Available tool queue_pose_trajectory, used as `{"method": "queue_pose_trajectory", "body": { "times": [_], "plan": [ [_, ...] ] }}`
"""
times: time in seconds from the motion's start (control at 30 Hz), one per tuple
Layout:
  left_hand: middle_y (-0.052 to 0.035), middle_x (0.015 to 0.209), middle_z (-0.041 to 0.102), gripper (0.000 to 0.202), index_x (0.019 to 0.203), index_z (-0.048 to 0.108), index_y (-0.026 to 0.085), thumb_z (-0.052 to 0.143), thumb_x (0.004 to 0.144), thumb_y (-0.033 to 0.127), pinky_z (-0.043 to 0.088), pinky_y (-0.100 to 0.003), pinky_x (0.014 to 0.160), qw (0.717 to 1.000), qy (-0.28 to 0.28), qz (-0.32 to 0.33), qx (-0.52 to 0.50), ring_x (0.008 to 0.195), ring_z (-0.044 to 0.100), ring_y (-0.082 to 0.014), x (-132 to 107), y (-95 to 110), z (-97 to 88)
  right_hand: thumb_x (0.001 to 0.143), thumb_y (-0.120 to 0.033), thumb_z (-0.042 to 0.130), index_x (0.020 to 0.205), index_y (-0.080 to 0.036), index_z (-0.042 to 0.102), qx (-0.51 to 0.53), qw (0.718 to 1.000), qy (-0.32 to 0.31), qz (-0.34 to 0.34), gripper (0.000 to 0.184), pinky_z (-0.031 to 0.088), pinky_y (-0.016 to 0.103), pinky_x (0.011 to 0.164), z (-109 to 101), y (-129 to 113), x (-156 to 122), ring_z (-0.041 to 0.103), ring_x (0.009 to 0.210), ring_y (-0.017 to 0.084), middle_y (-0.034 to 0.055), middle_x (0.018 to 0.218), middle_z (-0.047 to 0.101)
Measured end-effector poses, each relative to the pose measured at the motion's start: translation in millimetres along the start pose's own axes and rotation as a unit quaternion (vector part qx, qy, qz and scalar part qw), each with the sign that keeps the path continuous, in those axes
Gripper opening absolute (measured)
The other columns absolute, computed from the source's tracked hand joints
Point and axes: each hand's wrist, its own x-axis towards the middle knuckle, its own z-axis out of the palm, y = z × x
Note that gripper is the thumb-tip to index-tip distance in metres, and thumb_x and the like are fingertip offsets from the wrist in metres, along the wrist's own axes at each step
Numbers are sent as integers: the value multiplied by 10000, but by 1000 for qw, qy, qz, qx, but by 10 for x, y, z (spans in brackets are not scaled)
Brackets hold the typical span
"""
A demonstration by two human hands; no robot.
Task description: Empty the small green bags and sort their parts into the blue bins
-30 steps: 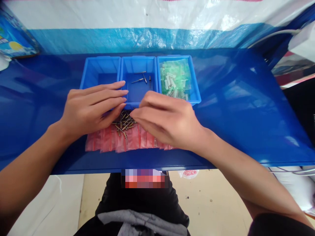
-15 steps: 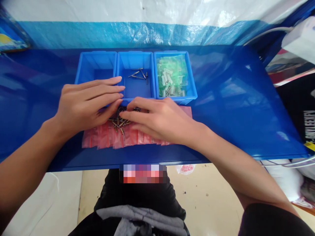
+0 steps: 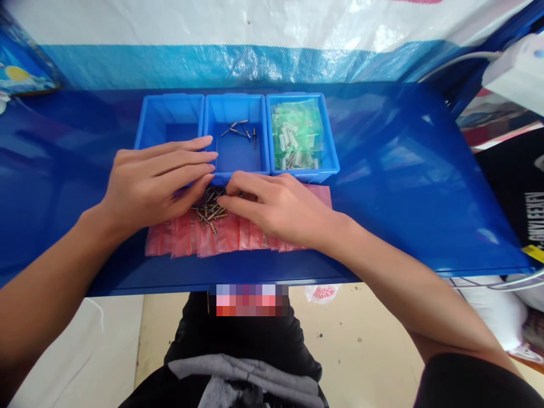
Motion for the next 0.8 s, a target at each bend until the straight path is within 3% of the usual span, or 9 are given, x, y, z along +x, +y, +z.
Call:
{"method": "queue_pose_trajectory", "body": {
  "times": [0.1, 0.17, 0.3, 0.33, 0.4, 0.5, 0.63, 0.73, 0.8],
  "plan": [
    [-19, 1233, 813, 180, 1115, 761, 231, 592, 1053, 238, 715, -390, 960, 1000, 5, 10, 4, 1285, 752, -283, -5, -5, -3, 1066, -190, 669, 1096, -192, 779, 73, 991, 79, 77, 115, 613, 268, 751, -62, -53, 50, 730, 876, 140, 43, 1013, 760],
    [-18, 1235, 812, 180, 1116, 759, 234, 592, 1052, 240, 718, -400, 958, 1000, 5, 11, 5, 1281, 754, -285, -5, -8, -2, 1034, -147, 692, 1109, -215, 795, 175, 971, 113, 121, 144, 644, 265, 757, -111, -74, 69, 756, 887, 140, 41, 1034, 758],
    [-13, 1225, 815, 175, 1104, 762, 236, 594, 1053, 246, 722, -397, 947, 1000, 9, 13, 8, 1268, 761, -279, 6, -8, -5, 989, -145, 753, 1090, -166, 808, 430, 867, 143, 209, 117, 665, 225, 556, -160, -82, 91, 781, 679, 137, 21, 902, 738],
    [-12, 1221, 816, 175, 1100, 762, 234, 594, 1053, 245, 724, -394, 942, 1000, 12, 15, 11, 1261, 765, -277, 9, -5, -8, 981, -153, 769, 1078, -166, 813, 450, 848, 164, 228, 107, 690, 242, 576, -161, -82, 98, 801, 705, 158, 21, 892, 742],
    [-15, 1221, 816, 180, 1101, 765, 232, 592, 1053, 242, 726, -392, 937, 1000, 14, 19, 17, 1252, 769, -275, 11, 8, -13, 977, -149, 773, 1120, -199, 818, 438, 837, 208, 255, 157, 748, 310, 728, -165, -85, 110, 844, 910, 219, 41, 1012, 784],
    [-17, 1236, 812, 203, 1106, 773, 237, 576, 1060, 249, 725, -405, 957, 1000, 2, 12, 25, 1266, 764, -274, 3, 14, 0, 1001, -125, 722, 1277, -243, 782, 376, 866, 224, 241, 306, 747, 395, 913, -186, -89, 109, 806, 1168, 264, 80, 1299, 769],
    [-12, 1229, 813, 202, 1094, 773, 239, 573, 1067, 261, 724, -393, 948, 1000, -5, 7, 23, 1274, 761, -271, 11, -51, 26, 1005, -78, 696, 1212, -131, 781, 125, 983, 119, 65, 230, 701, 357, 847, -165, -64, 59, 788, 1024, 215, 133, 1144, 800],
    [-26, 1242, 810, 198, 1111, 769, 223, 576, 1070, 244, 717, -378, 950, 999, 3, 24, 31, 1292, 752, -261, 44, -10, -69, 1047, -87, 633, 1245, -108, 741, -23, 998, 11, -58, 227, 672, 354, 784, -68, -21, 12, 772, 1013, 228, 129, 1175, 795],
    [-22, 1307, 789, 169, 1139, 772, 232, 633, 1043, 224, 699, -394, 1018, 1000, 11, -12, -20, 1330, 731, -257, 30, 194, -209, 1084, -105, 560, 1248, -126, 726, -44, 995, -47, -75, 234, 647, 347, 754, -7, 8, -9, 757, 1021, 235, 118, 1190, 783]
  ]
}}
